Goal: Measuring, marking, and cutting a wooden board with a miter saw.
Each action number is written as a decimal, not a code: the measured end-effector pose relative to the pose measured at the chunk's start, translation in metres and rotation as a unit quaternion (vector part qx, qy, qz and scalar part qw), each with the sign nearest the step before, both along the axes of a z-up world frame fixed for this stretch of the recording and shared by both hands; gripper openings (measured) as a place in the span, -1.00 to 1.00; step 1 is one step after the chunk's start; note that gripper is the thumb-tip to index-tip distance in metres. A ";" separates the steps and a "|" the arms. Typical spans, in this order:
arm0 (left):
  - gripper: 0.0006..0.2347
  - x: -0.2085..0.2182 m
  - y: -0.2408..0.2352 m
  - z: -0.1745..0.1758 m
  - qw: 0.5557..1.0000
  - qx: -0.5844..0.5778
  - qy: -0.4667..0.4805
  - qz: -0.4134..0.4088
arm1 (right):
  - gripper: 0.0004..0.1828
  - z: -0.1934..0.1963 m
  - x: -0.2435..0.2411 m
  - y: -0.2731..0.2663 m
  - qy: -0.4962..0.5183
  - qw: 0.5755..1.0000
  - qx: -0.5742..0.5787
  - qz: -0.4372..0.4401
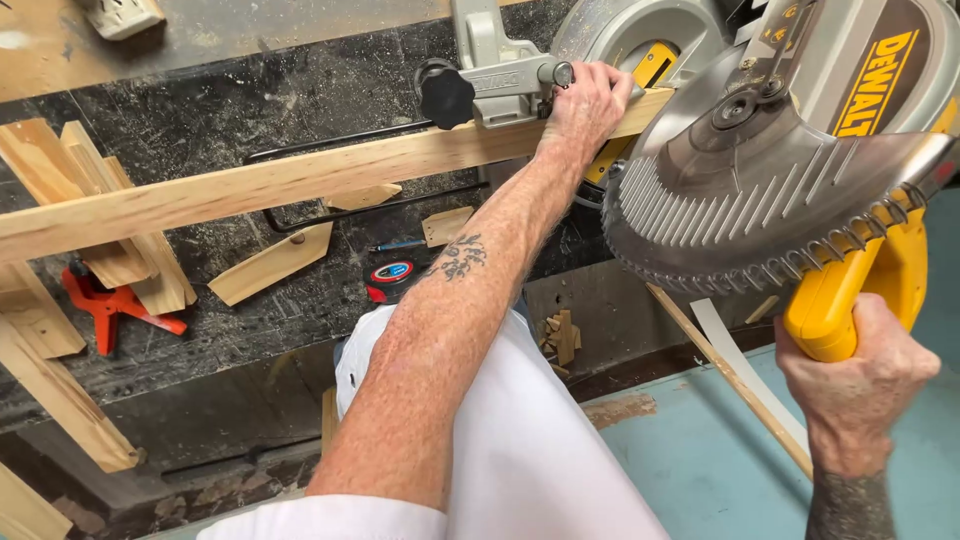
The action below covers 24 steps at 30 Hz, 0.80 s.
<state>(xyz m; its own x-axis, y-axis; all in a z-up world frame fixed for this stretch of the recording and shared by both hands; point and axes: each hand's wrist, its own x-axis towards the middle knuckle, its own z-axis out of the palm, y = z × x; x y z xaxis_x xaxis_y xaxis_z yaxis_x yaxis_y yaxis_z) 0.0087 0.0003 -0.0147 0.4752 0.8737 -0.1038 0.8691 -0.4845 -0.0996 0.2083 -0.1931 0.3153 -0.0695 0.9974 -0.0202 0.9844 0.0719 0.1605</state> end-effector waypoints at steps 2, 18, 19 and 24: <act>-0.64 -0.001 0.000 0.002 1.000 0.003 -0.005 0.008 | -0.41 -0.001 -0.005 0.001 0.007 1.000 0.000 0.001; -0.68 0.000 0.002 0.009 0.999 -0.017 -0.030 0.020 | -0.42 -0.005 -0.011 0.001 0.007 1.000 -0.014 -0.004; -0.70 0.000 0.002 0.010 0.999 -0.011 -0.031 0.023 | -0.42 -0.006 -0.011 0.000 0.007 1.000 -0.010 -0.004; -0.73 -0.003 0.004 0.019 0.999 0.010 -0.027 0.037 | -0.44 -0.002 -0.019 0.004 0.019 1.000 -0.016 -0.005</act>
